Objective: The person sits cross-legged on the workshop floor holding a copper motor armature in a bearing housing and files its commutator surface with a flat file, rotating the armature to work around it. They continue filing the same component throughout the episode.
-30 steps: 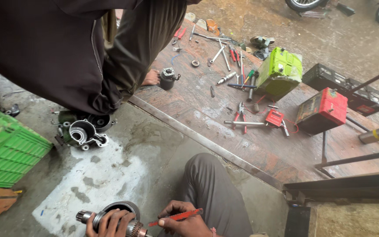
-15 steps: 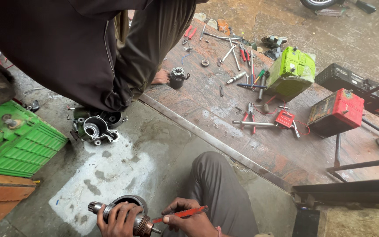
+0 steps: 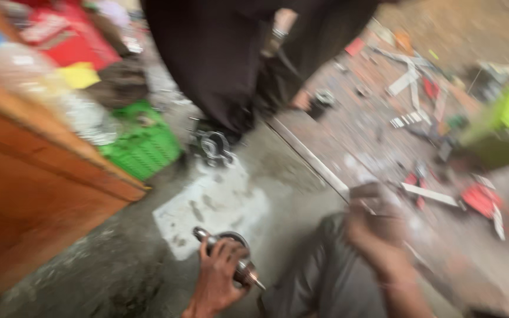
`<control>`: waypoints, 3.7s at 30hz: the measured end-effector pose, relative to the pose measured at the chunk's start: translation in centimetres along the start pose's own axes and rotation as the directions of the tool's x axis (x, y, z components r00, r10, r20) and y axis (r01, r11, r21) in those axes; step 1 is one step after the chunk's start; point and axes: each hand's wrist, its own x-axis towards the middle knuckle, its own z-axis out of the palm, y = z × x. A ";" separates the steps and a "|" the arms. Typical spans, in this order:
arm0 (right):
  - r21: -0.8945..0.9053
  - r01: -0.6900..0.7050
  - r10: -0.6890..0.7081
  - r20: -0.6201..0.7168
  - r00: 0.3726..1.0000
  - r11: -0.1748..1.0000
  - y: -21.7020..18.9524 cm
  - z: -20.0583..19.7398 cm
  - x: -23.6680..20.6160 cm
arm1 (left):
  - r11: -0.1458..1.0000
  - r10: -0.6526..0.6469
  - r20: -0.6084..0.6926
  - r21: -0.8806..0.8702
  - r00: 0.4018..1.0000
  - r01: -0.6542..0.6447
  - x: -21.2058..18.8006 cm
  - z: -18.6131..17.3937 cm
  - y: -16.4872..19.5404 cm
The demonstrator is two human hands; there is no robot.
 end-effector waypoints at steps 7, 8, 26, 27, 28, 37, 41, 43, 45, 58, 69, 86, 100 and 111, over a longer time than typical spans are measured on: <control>-0.323 0.458 -0.361 0.318 0.876 0.828 -1.5 9.9 1.3 | 0.933 -0.360 -0.306 -0.103 0.881 0.346 1.3 2.7 -2.3; -0.337 0.478 -0.377 0.322 0.868 0.811 -2.1 10.6 1.4 | 0.697 -0.610 -0.182 -0.586 0.772 0.413 3.8 1.0 -3.3; -0.491 0.550 -0.470 0.288 0.834 0.675 -5.2 9.6 3.9 | -0.688 -0.110 -0.446 -0.611 0.888 -0.391 3.0 -17.2 5.2; -0.498 0.550 -0.469 0.290 0.835 0.671 -5.0 9.3 3.8 | -0.697 -0.264 -0.362 -0.569 0.894 -0.436 2.4 -16.8 5.5; -0.502 0.540 -0.457 0.290 0.841 0.675 -4.7 9.1 3.5 | -0.692 -0.402 -0.272 -0.534 0.874 -0.485 2.0 -16.7 5.6; -0.545 0.465 -0.319 0.344 0.883 0.698 -3.7 7.1 1.6 | -0.979 -0.176 -0.446 -0.017 0.878 -0.205 -0.4 -17.7 6.8; -0.749 0.256 -0.248 0.126 0.961 0.611 -3.9 1.8 1.8 | -0.233 -0.132 -0.184 -0.949 0.974 -0.210 0.6 -14.0 4.5; -0.902 -0.031 -0.251 -0.152 0.956 0.430 -3.4 -2.9 2.3 | 0.680 -0.204 0.095 -0.702 0.974 0.211 1.0 -12.0 3.1; -0.963 -0.258 -0.295 -0.270 0.917 0.078 -2.6 -8.4 2.1 | 0.926 -0.176 0.235 -0.291 0.956 0.242 0.8 -9.3 2.4; -0.742 -0.273 -0.331 -0.073 0.941 -0.612 8.6 -15.5 -2.4 | 0.995 0.018 -0.210 -0.095 0.977 -0.039 1.3 -0.5 -2.2; -0.706 -0.251 -0.347 -0.008 0.938 -0.662 11.3 -15.7 -4.0 | 0.990 -0.018 -0.309 -0.138 0.951 -0.026 1.1 1.0 -4.1; -0.569 0.047 -0.148 0.292 0.945 -0.821 9.9 -18.6 -6.5 | 0.989 -0.067 -0.310 -0.149 0.948 0.021 1.0 2.2 -4.5; -0.582 0.076 -0.127 0.301 0.945 -0.809 10.3 -19.0 -6.3 | 0.987 -0.070 -0.302 -0.156 0.951 0.023 0.9 2.5 -4.6; -0.434 0.132 -0.040 0.365 0.930 -0.891 11.2 -18.7 -6.0 | 0.987 -0.061 -0.322 -0.159 0.945 0.010 1.0 2.7 -4.7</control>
